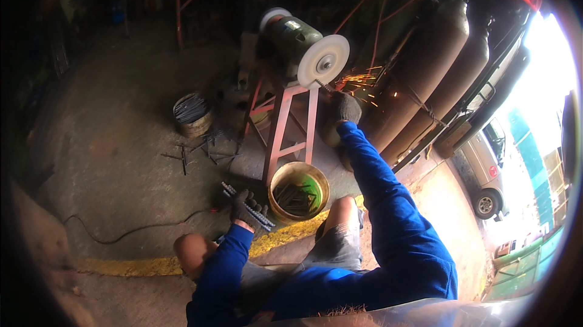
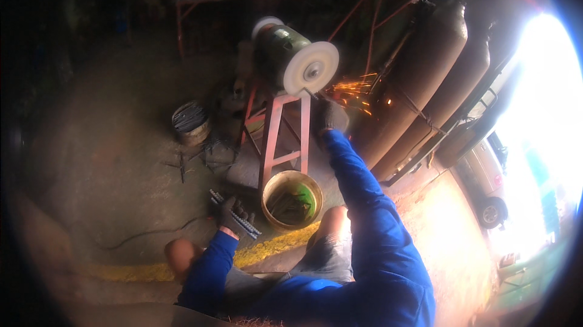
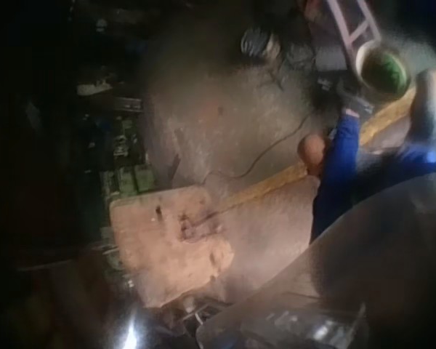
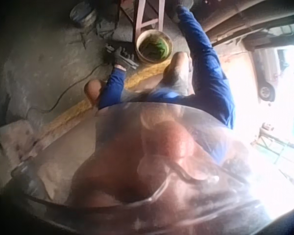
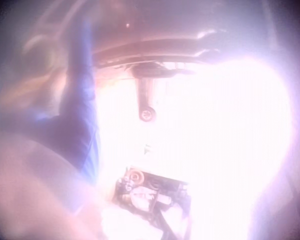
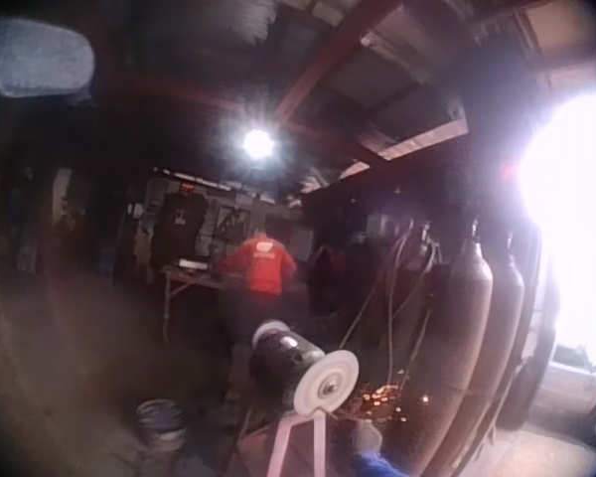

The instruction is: The person sits on the floor and uses a bench grinder to sharpen metal rods. They hold each rod against the spinning wheel, creating sparks, and then place the finished rods into a bucket.

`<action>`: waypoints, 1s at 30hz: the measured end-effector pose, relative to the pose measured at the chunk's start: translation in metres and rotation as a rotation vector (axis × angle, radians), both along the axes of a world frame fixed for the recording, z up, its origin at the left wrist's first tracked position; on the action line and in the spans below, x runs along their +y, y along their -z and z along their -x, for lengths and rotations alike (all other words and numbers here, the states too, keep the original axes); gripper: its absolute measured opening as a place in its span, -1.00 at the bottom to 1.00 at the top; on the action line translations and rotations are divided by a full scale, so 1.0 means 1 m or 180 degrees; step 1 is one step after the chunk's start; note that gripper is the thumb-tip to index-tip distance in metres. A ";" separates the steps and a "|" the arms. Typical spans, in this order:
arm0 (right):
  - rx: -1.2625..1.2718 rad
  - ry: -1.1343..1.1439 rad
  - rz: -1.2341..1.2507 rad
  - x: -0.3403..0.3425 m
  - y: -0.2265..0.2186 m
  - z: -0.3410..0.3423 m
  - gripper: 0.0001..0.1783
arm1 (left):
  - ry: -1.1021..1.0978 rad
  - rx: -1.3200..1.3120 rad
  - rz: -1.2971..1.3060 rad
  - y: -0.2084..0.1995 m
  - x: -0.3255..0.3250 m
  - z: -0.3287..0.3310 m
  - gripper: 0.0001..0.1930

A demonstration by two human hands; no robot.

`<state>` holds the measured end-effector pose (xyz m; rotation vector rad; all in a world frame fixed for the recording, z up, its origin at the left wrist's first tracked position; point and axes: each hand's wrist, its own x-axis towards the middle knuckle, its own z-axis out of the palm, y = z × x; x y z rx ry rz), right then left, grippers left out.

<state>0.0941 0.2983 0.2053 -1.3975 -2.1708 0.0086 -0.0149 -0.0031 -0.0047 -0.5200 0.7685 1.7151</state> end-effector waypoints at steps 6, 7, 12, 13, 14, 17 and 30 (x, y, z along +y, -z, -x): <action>-0.0155 -0.0052 0.0106 0.015 0.007 -0.001 -0.69 | -0.0063 0.0005 0.0115 -0.008 0.003 -0.004 -0.77; -0.0155 -0.0068 0.0061 0.017 0.009 -0.002 -0.69 | -0.0057 0.0007 0.0104 -0.007 0.001 -0.004 -0.77; 0.0042 0.0023 -0.0006 0.020 0.013 0.002 -0.69 | -0.0096 0.0012 0.0162 -0.012 -0.001 -0.005 -0.77; 0.0071 0.0006 -0.0027 0.017 0.013 0.004 -0.69 | -0.0094 0.0003 0.0130 -0.011 -0.001 -0.004 -0.77; 0.0064 0.0027 0.0018 0.015 0.012 0.004 -0.68 | -0.0093 -0.0005 0.0098 -0.009 -0.002 -0.003 -0.77; 0.0049 0.0050 0.0061 0.007 0.002 0.007 -0.68 | -0.0121 0.0004 0.0064 -0.012 -0.004 -0.002 -0.77; -0.0117 0.0221 -0.0042 0.032 0.016 0.014 -0.63 | -0.0127 0.0047 -0.0008 -0.012 -0.006 -0.005 -0.81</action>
